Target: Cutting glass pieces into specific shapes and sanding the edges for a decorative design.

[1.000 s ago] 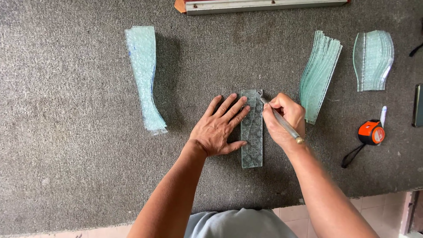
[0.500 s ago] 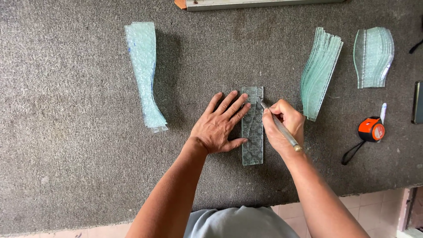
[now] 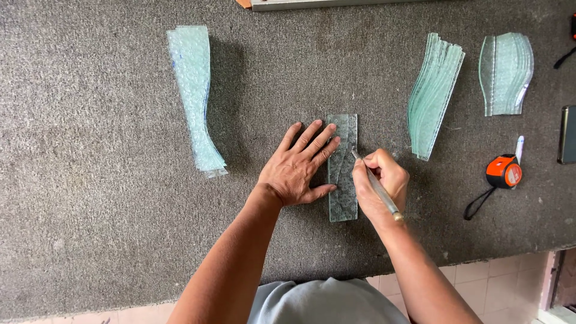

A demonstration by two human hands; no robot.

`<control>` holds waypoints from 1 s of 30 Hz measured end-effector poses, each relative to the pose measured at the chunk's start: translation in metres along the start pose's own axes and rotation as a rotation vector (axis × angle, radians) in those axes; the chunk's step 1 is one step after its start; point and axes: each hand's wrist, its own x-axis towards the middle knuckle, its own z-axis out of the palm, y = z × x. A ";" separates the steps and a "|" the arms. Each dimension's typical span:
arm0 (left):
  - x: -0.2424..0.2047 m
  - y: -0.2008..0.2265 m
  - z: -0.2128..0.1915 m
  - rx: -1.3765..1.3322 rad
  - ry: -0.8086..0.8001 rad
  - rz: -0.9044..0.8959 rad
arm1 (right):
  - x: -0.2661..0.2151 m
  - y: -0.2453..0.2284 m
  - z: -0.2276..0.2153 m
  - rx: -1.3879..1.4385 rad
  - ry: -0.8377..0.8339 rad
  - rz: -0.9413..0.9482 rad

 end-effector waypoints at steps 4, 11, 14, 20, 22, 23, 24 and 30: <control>0.000 0.000 0.001 0.006 0.004 0.000 | -0.007 0.000 0.002 -0.037 0.034 0.043; 0.000 0.001 0.000 0.019 -0.019 -0.004 | -0.021 -0.003 0.001 -0.056 0.027 0.091; 0.000 0.001 0.001 0.018 -0.013 -0.002 | -0.029 -0.004 0.002 -0.061 0.036 0.078; -0.001 0.000 -0.001 0.010 -0.005 0.009 | -0.039 -0.001 0.006 -0.051 0.066 0.085; -0.001 0.001 0.003 0.012 0.019 0.015 | -0.042 -0.002 0.005 -0.052 0.067 0.112; -0.001 0.001 0.003 0.013 0.021 0.015 | -0.044 -0.002 0.004 -0.051 0.067 0.110; 0.000 0.001 0.004 0.004 0.033 0.018 | -0.045 -0.003 0.004 -0.050 0.068 0.108; -0.003 0.001 0.005 -0.024 0.051 0.024 | -0.057 -0.004 0.002 -0.051 0.054 0.115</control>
